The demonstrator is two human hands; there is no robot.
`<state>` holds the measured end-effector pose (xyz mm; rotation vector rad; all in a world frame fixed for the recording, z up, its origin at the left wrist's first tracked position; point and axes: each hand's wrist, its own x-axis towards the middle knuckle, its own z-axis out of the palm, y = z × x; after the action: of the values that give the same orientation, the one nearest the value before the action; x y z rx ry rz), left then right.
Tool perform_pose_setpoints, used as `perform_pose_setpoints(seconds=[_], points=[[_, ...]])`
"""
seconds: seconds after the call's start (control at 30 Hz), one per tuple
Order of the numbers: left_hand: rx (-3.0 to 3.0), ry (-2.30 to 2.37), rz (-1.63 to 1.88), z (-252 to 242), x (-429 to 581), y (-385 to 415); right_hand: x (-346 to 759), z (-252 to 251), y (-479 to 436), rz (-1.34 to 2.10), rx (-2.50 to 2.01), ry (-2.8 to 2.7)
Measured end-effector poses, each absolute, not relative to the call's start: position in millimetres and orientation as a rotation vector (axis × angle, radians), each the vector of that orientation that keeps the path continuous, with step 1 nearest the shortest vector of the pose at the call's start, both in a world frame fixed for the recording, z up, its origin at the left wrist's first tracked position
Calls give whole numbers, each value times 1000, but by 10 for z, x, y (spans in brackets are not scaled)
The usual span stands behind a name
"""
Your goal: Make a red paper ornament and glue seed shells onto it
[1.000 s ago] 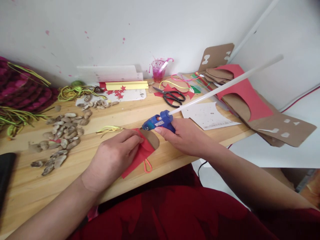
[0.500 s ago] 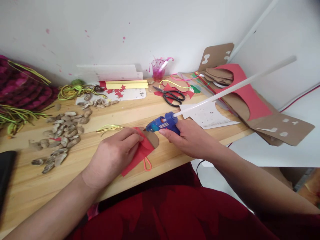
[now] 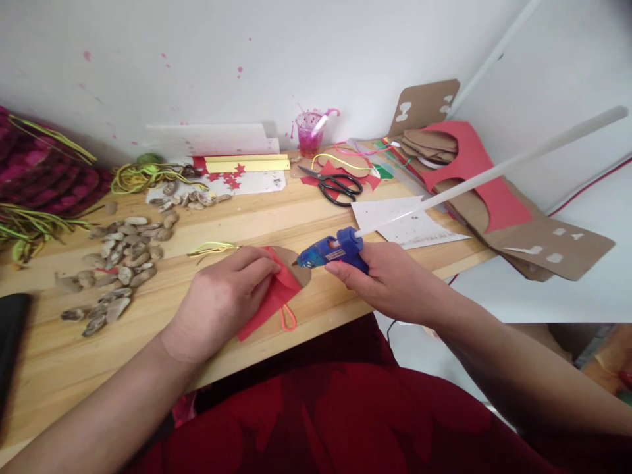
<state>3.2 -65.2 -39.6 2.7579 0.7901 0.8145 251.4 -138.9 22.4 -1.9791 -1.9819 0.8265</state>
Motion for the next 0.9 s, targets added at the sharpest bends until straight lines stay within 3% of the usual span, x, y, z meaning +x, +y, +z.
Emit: perform_pose_setpoints(seconds=[0.9], points=[[2825, 800, 788, -369, 24, -668, 2637, 293, -1617, 893, -2100, -1983]])
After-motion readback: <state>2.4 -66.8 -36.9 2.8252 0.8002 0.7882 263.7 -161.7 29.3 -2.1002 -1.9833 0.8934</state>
